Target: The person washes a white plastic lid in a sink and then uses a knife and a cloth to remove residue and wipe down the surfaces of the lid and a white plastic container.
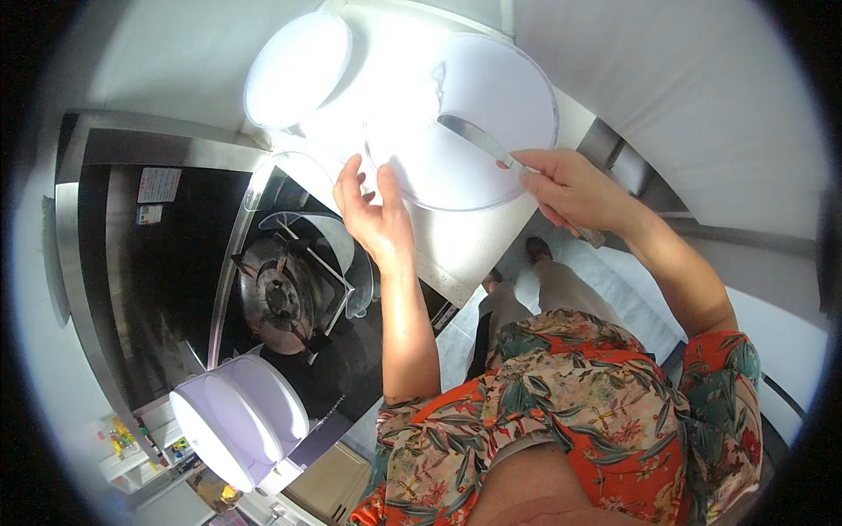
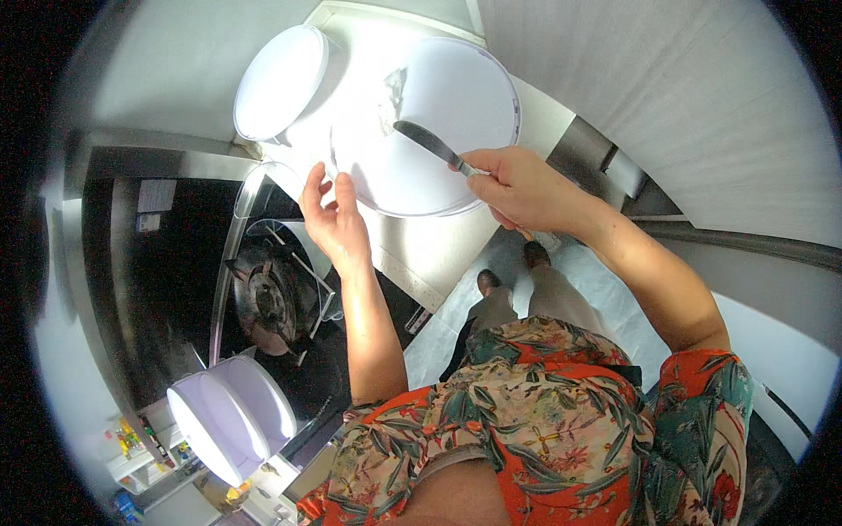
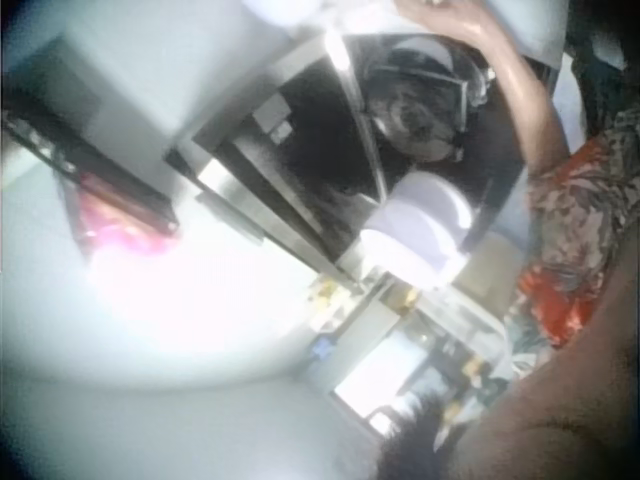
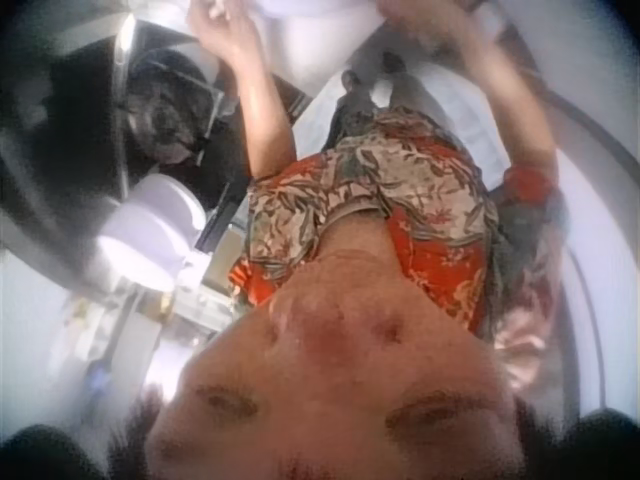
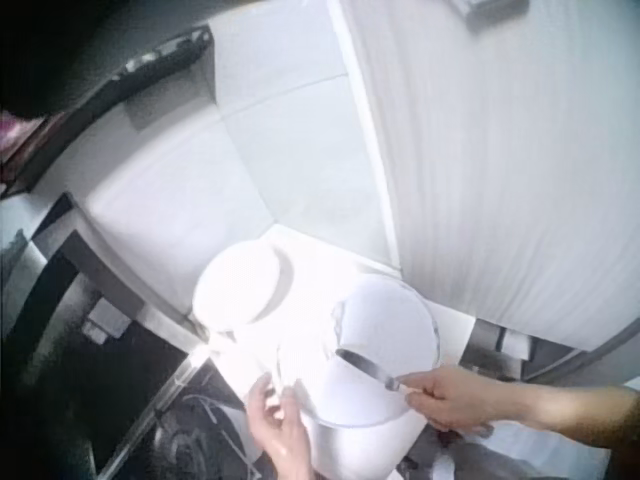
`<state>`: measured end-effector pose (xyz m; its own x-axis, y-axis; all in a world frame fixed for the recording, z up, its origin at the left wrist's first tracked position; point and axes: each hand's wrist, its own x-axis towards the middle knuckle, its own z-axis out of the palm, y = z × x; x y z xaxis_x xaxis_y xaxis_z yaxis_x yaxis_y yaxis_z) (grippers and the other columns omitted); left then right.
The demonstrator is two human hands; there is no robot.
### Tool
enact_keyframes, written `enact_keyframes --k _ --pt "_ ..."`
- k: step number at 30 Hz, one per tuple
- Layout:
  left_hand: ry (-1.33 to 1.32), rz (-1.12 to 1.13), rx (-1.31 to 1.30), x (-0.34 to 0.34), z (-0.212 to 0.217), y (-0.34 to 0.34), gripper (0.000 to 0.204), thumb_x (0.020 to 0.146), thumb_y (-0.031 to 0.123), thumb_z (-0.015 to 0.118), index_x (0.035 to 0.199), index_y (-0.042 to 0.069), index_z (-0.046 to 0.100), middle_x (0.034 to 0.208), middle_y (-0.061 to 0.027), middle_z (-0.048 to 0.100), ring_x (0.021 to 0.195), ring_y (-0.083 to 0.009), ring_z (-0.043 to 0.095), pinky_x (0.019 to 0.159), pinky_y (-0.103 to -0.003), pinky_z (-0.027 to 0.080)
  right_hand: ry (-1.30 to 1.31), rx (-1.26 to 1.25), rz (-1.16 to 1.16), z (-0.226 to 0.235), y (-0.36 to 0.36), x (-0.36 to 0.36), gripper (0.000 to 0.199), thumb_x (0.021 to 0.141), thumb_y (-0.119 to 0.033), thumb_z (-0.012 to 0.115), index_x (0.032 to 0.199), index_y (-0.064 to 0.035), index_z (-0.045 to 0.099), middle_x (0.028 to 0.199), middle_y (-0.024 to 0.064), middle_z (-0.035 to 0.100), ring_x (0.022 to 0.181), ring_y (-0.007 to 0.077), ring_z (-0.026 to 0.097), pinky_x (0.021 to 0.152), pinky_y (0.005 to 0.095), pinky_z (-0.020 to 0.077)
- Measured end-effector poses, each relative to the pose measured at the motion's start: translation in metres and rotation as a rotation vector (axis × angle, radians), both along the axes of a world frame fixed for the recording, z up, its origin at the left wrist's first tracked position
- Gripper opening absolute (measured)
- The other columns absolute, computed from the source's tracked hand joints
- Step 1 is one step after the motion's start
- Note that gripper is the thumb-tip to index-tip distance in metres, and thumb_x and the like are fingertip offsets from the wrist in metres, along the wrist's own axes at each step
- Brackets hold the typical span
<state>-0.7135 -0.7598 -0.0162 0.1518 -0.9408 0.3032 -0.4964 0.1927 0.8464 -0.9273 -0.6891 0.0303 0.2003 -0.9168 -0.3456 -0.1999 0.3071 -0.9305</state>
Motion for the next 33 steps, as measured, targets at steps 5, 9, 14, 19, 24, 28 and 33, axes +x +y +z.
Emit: enact_keyframes --k 5,9,14,19,24,28,33 --pt "-0.367 -0.055 -0.116 0.005 0.008 -0.034 0.020 0.073 0.010 0.061 0.092 0.003 0.057 0.103 -0.0154 0.052 0.099 -0.0293 0.046 0.085 -0.037 0.038 -0.036 0.017 0.007 0.004 0.006 0.006 0.031 0.086 -0.011 0.038 0.113 0.0002 0.050 0.043 -0.0002 0.042 0.034 0.0075 0.041 0.034 0.0227 0.0338" --pt "-0.205 -0.268 -0.165 -0.031 0.039 -0.015 0.014 0.069 0.000 0.057 0.083 0.003 0.057 0.090 -0.0104 0.055 0.089 -0.0271 0.051 0.075 -0.034 0.042 -0.127 0.086 0.002 0.004 0.017 0.009 0.032 0.086 -0.011 0.039 0.114 0.0000 0.049 0.045 -0.0012 0.043 0.036 0.0061 0.041 0.034 0.0217 0.0341" --pt "-0.418 -0.439 -0.250 -0.026 0.027 0.023 0.024 0.067 -0.006 0.055 0.083 0.008 0.065 0.077 -0.0059 0.052 0.075 -0.0203 0.051 0.065 -0.028 0.043 -0.167 0.109 0.033 -0.004 0.029 0.014 0.033 0.086 -0.011 0.038 0.115 -0.0003 0.049 0.046 -0.0018 0.043 0.035 0.0054 0.040 0.034 0.0217 0.0337" --pt "-0.393 -0.409 -0.202 -0.006 0.019 0.031 0.027 0.064 -0.009 0.055 0.083 0.008 0.066 0.077 -0.0052 0.051 0.074 -0.0196 0.049 0.063 -0.027 0.042 -0.214 0.128 -0.005 -0.003 0.044 0.010 0.034 0.087 -0.010 0.037 0.118 -0.0014 0.048 0.046 -0.0024 0.042 0.034 0.0047 0.038 0.033 0.0205 0.0330" --pt "-0.125 -0.419 -0.041 0.006 0.031 0.033 0.039 0.063 -0.014 0.039 0.087 0.002 0.065 0.087 -0.0080 0.056 0.084 -0.0170 0.053 0.075 -0.025 0.042 -0.190 0.142 -0.008 0.003 0.049 0.007 0.035 0.088 -0.010 0.038 0.120 -0.0019 0.047 0.046 -0.0031 0.041 0.034 0.0040 0.036 0.033 0.0196 0.0321" --pt "-0.117 -0.177 0.084 0.005 0.036 0.011 0.015 0.076 0.006 0.056 0.088 0.004 0.064 0.079 -0.0097 0.058 0.066 -0.0167 0.056 0.060 -0.027 0.043 -0.124 0.131 -0.075 0.010 0.054 0.003 0.034 0.088 -0.010 0.038 0.120 -0.0013 0.047 0.047 -0.0031 0.042 0.036 0.0037 0.037 0.034 0.0198 0.0319" --pt "-0.541 -0.357 0.192 -0.014 0.041 -0.001 0.021 0.074 0.021 0.061 0.086 0.004 0.064 0.073 -0.0086 0.057 0.065 -0.0228 0.057 0.063 -0.034 0.045 -0.035 -0.040 -0.086 0.015 0.050 0.012 0.030 0.087 -0.009 0.039 0.115 -0.0002 0.049 0.048 -0.0006 0.042 0.040 0.0054 0.039 0.039 0.0216 0.0334"
